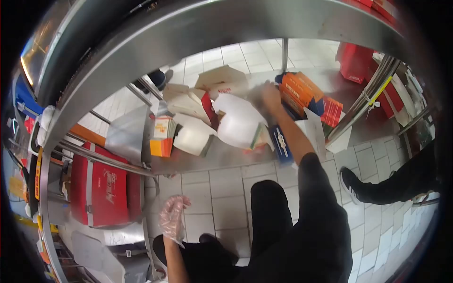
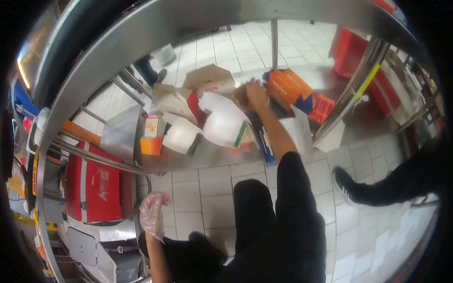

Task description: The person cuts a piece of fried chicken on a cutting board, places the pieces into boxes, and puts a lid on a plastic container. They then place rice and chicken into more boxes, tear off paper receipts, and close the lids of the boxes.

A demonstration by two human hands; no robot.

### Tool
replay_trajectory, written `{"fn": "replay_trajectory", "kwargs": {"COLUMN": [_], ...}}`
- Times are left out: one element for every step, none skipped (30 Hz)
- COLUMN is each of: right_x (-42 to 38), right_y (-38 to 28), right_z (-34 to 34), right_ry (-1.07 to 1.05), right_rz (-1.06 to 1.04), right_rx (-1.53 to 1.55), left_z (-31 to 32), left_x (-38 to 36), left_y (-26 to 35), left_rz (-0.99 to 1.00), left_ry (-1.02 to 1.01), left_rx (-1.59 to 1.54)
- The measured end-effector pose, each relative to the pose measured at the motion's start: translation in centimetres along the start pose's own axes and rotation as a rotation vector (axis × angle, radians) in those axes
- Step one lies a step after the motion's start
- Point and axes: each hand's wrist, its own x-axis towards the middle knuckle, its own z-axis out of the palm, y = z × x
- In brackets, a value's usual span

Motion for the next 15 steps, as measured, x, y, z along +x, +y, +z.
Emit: {"fn": "replay_trajectory", "kwargs": {"right_x": [0.5,1.0,1.6,1.5,1.3,1.3,1.5,1.6,1.9,2.0,2.0,2.5,2.8,2.4,2.3], "right_y": [1.2,2.3,3.5,4.5,5.3,5.8,6.3,6.9,7.4,7.7,8.1,8.5,8.3,7.9,7.5], "right_z": [-0.2,-0.6,-1.3,-2.3,-3.2,-4.1,-4.2,-4.0,-3.7,-3.6,-3.5,-3.5,-4.2,-4.6,-5.2], "right_ry": [0.017,0.035,-0.038,-0.043,-0.013,0.022,0.02,0.089,0.159,0.154,0.159,0.172,0.17,0.103,0.039], "right_rz": [0.02,0.039,0.099,0.091,0.066,0.04,0.032,0.073,0.115,0.117,0.116,0.107,0.099,0.019,-0.062], "right_rx": [0.05,0.101,0.156,0.142,0.261,0.384,0.38,0.385,0.389,0.385,0.38,0.373,0.366,0.281,0.195], "left_z": [0.0,0.0,-0.4,-0.9,-1.0,-0.8,-0.8,-1.0,-1.1,-1.3,-1.3,-1.1,-0.8,-0.7,-0.7], "left_x": [0.1,0.1,0.3,0.7,0.8,1.0,1.1,1.5,1.8,2.0,2.1,2.4,2.6,2.4,2.4], "left_y": [-0.2,-0.1,-0.3,-0.8,-1.0,-0.8,-0.8,-1.2,-1.4,-1.5,-1.6,-1.8,-1.6,-1.0,-0.8], "left_rz": [-0.012,-0.013,-0.026,-0.011,0.003,-0.009,-0.01,-0.028,-0.044,-0.05,-0.062,-0.065,-0.068,-0.074,-0.077], "left_ry": [0.007,0.014,0.014,0.0,-0.011,0.024,0.029,0.04,0.049,0.046,0.039,0.037,0.041,0.028,0.014], "left_rx": [-0.007,0.017,0.0,0.03,0.064,0.047,0.04,0.038,0.036,0.034,0.036,0.032,0.022,0.03,0.036]}}
